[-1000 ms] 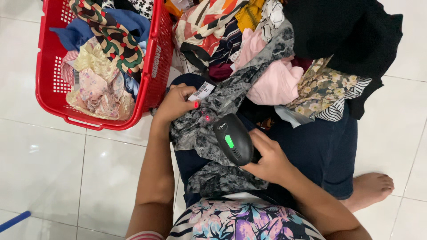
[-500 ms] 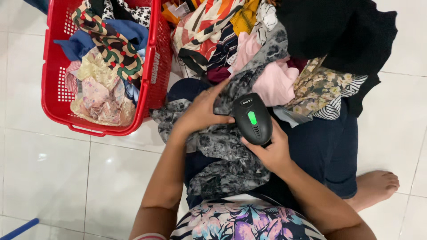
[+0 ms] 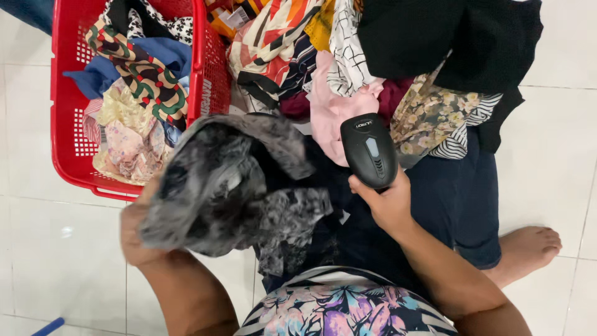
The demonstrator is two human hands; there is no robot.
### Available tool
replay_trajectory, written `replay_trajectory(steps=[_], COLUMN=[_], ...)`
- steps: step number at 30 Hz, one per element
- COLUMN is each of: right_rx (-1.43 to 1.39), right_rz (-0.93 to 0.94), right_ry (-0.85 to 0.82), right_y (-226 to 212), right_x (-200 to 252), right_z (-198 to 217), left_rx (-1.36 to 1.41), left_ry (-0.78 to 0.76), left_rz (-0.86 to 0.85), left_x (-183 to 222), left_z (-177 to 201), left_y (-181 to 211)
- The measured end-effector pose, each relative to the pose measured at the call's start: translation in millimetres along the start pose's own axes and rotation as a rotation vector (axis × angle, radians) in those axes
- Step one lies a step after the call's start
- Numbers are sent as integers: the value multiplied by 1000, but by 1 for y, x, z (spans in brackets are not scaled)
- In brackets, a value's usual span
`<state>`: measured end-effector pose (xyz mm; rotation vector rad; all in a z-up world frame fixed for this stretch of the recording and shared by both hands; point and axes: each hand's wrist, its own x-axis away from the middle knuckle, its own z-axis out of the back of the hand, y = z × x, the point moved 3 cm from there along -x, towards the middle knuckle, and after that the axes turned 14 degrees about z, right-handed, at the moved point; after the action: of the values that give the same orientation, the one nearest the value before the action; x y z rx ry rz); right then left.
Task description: The person sits on the floor and uses a handheld scanner to scan price tags on various items of clothing, moving scanned items from a pile into a red basket one by one.
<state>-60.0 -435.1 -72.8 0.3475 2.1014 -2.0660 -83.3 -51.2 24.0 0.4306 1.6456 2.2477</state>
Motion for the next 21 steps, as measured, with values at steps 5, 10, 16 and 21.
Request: replay_trajectory(steps=[5,10,16,21], right_rx=[-36,-73,-89,-111], right_rz=[-56,-108,-102,-82], right_ry=[1,-7,-30,-60], right_y=[-2,4,3,-4], right_x=[1,2,-2,-6], right_z=[-8,-9,-11,-14], left_rx=[-605,-1107,-982,-892], left_ry=[-102,-309,46,303], left_rz=[186,698,689,622], left_x=[-29,-49,-58,-49], left_z=[-69,-113,-89,-69], left_y=[18,-7,-24,-71])
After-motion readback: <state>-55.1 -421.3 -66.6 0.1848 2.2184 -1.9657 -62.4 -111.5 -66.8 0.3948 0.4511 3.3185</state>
